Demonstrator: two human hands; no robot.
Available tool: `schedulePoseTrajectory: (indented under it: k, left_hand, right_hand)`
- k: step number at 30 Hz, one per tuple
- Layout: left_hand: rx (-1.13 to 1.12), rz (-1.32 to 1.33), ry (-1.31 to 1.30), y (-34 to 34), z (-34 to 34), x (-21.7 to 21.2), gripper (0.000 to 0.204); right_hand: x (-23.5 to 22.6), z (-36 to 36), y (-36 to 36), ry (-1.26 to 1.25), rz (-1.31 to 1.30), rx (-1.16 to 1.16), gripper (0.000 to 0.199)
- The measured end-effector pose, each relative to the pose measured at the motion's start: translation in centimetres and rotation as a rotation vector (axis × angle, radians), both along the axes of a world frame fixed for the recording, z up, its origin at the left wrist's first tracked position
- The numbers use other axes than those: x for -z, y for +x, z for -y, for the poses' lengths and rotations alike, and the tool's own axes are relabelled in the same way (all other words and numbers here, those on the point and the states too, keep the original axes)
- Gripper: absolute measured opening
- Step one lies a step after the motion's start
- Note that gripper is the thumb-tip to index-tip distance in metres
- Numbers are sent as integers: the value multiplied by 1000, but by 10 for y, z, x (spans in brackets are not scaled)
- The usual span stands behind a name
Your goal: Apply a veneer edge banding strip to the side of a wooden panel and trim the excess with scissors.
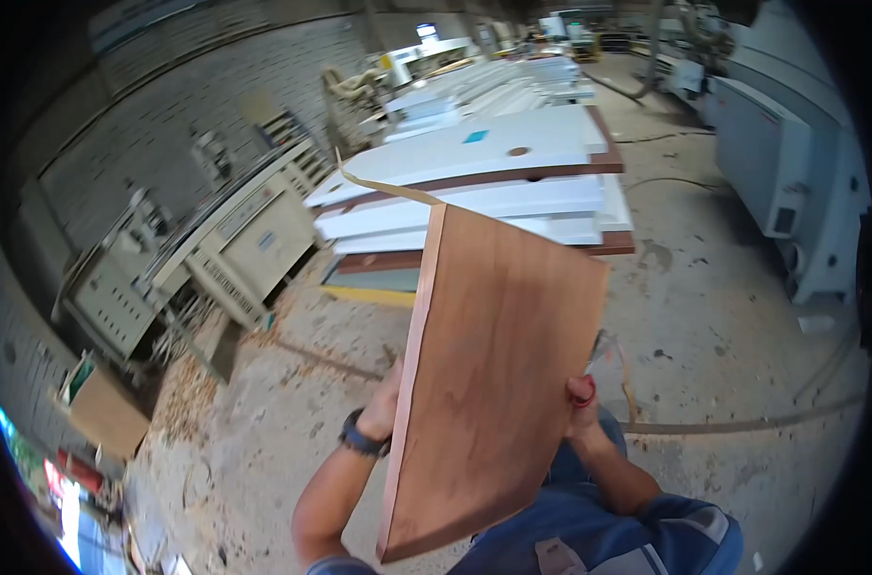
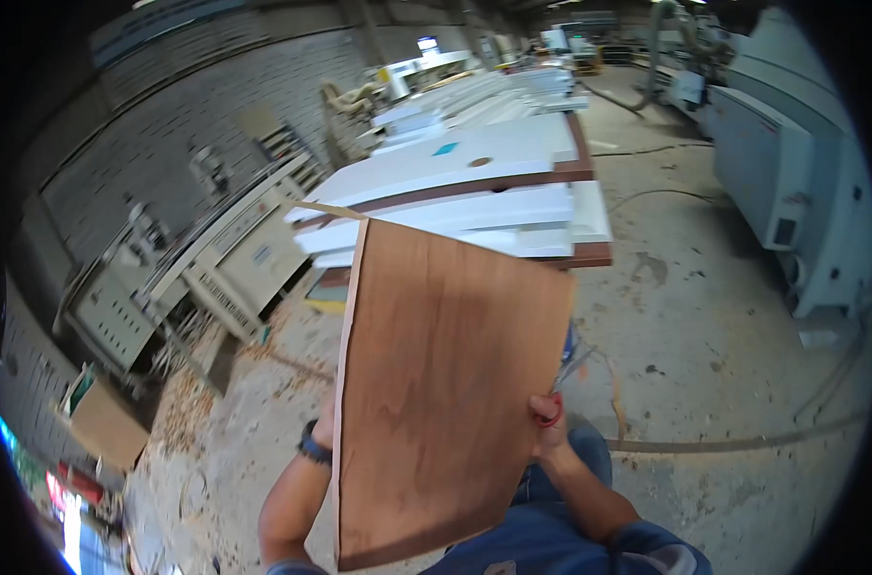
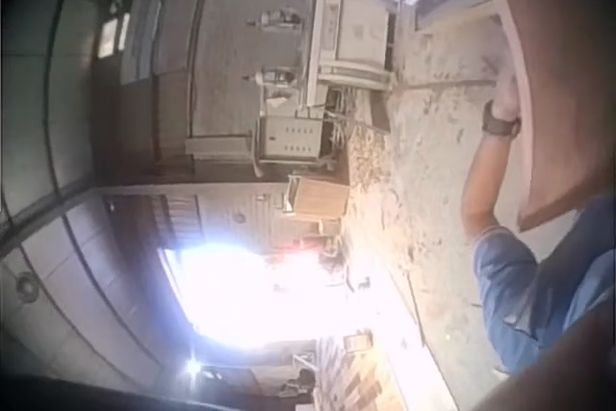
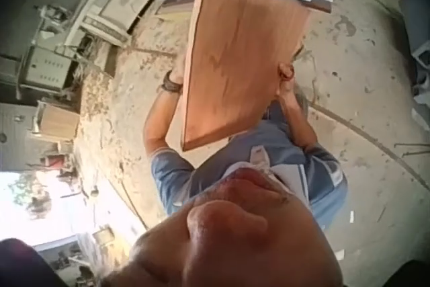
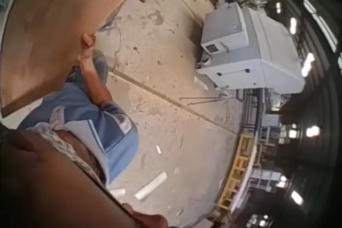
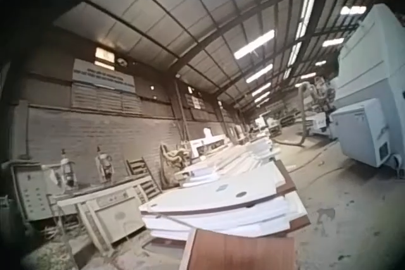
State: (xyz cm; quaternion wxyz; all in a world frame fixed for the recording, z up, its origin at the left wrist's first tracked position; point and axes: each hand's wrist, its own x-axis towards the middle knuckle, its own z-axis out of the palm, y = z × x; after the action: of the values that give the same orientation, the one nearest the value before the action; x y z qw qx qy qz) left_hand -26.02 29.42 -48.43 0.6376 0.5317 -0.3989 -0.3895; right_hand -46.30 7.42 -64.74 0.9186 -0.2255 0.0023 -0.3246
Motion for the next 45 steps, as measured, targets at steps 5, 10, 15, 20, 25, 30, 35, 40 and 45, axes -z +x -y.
schedulePoseTrajectory:
  k: [5, 10, 15, 20, 25, 30, 35, 40, 45]
  left_hand:
    - [85, 163, 38, -61, -10, -20, 102]
    - [129, 102, -390, -44, 74, -27, 95]
    - [254, 75, -446, -20, 158, -25, 73]
    - [201, 59, -265, -32, 197, 0, 65]
    - [497, -2, -376, -40, 236, 33, 56]
    - [203, -74, -256, -90, 272, 104, 47]
    - [383, -123, -235, -158, 283, 159, 43]
    - [506, -50, -36, -187, 265, 175, 38]
    - [501, -86, -30, -175, 279, 222, 42]
  right_hand:
    - [23, 12, -8, 167, 157, -110, 61]
    - [1, 7, 1, 203, 253, -244, 65]
    - [-26, -61, 3, 213, -87, -83, 70]
    - [-18, -93, -6, 297, -249, -230, 75]
    - [-6, -98, -22, 151, -202, -258, 74]
    - [85, -9, -73, -63, -400, 136, 48]
    - [-5, 90, -199, -484, -942, 785, 29]
    - [-46, 93, -288, -1001, -1150, 567, 39]
    - [-51, 71, -299, -1126, -1345, 121, 52]
